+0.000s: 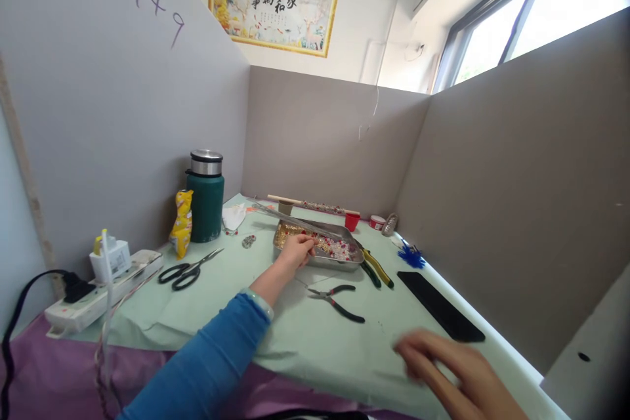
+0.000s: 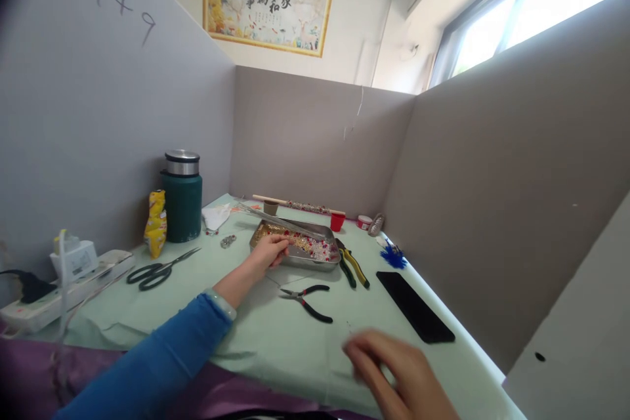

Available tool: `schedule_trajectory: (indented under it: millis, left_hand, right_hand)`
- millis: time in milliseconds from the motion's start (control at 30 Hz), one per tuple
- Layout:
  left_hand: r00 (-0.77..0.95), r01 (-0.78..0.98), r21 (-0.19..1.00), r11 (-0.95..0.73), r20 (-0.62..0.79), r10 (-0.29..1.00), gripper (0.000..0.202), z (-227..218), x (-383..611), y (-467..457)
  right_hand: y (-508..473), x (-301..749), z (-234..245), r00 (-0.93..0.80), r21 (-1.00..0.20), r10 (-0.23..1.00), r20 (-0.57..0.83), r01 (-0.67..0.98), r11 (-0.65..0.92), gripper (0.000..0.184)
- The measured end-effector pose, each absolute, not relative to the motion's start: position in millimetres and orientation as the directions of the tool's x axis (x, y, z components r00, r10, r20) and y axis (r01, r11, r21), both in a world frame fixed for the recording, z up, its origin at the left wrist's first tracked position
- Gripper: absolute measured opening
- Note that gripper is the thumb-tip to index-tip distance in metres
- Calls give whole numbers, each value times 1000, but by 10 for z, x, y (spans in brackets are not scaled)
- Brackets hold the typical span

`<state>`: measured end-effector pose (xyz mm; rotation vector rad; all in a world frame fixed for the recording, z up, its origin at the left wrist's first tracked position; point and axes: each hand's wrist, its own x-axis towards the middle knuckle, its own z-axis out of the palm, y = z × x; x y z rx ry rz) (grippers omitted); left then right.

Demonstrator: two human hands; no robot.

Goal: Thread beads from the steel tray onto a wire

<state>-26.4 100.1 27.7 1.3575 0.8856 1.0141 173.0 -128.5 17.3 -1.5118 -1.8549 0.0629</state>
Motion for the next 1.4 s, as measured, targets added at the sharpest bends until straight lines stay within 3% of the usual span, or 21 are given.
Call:
schedule_trajectory:
  millis: [200, 333, 433, 500, 567, 633, 667, 700, 767, 800, 867, 967, 1067, 1233, 1400]
  left_hand:
    - [363, -123, 991, -45, 87, 928, 18, 343, -338, 937]
    - [390, -137, 990, -21, 73, 918, 21, 315, -358, 924]
    - [415, -161, 986, -35, 100, 904, 22, 289, -362, 932]
    - [402, -168, 985, -42, 107, 909, 22, 284, -361, 936]
    - [388, -162, 986, -45, 106, 915, 21, 286, -360, 937]
    - [399, -154, 987, -47, 106, 911, 21, 291, -358, 938]
    - [410, -150, 988, -48, 106, 906, 21, 293, -357, 938]
    - [420, -149, 988, -49, 108, 901, 21, 295, -356, 939]
    - [425, -151, 987, -53, 114, 898, 21, 298, -356, 944]
    - [419, -154, 986, -58, 118, 900, 22, 298, -356, 949]
    - [400, -160, 985, -66, 126, 908, 23, 294, -356, 961]
    - [386, -166, 983, -80, 139, 912, 23, 274, -350, 985]
    - [417, -179, 980, -88, 157, 895, 23, 253, -341, 1003]
    - [461, -195, 979, -58, 144, 876, 31, 270, -344, 983]
    - [458, -174, 983, -58, 133, 879, 36, 310, -359, 933]
  right_hand:
    - [-322, 1178, 238, -400, -131, 819, 410, 863, 487, 36]
    - [-356, 1134, -31, -301, -102, 825, 479, 914, 392, 17]
    - [-403, 1172, -129, -255, -132, 806, 534, 916, 378, 16]
    - [-372, 1207, -132, -224, -251, 792, 568, 869, 426, 17]
    - [-295, 1252, -74, -82, -514, 819, 567, 742, 430, 20]
    - [-179, 1299, 54, 93, -802, 883, 459, 471, 367, 27]
    - [-110, 1317, 139, 134, -892, 913, 386, 307, 332, 32]
    - [-37, 1325, 228, 114, -931, 932, 345, 166, 324, 34]
    - [111, 1305, 385, 73, -939, 936, 344, 50, 341, 37]
    - [178, 1276, 436, 47, -926, 925, 376, 58, 373, 37]
    - [279, 1189, 463, 94, -842, 851, 516, 237, 484, 32]
    - [334, 1059, 355, 62, -574, 660, 749, 559, 599, 21]
    - [321, 1022, 226, 2, -409, 553, 833, 676, 613, 16]
    - [349, 1121, 160, 99, -424, 543, 834, 745, 516, 19]
    - [389, 1166, 131, 76, -375, 533, 843, 793, 480, 20]
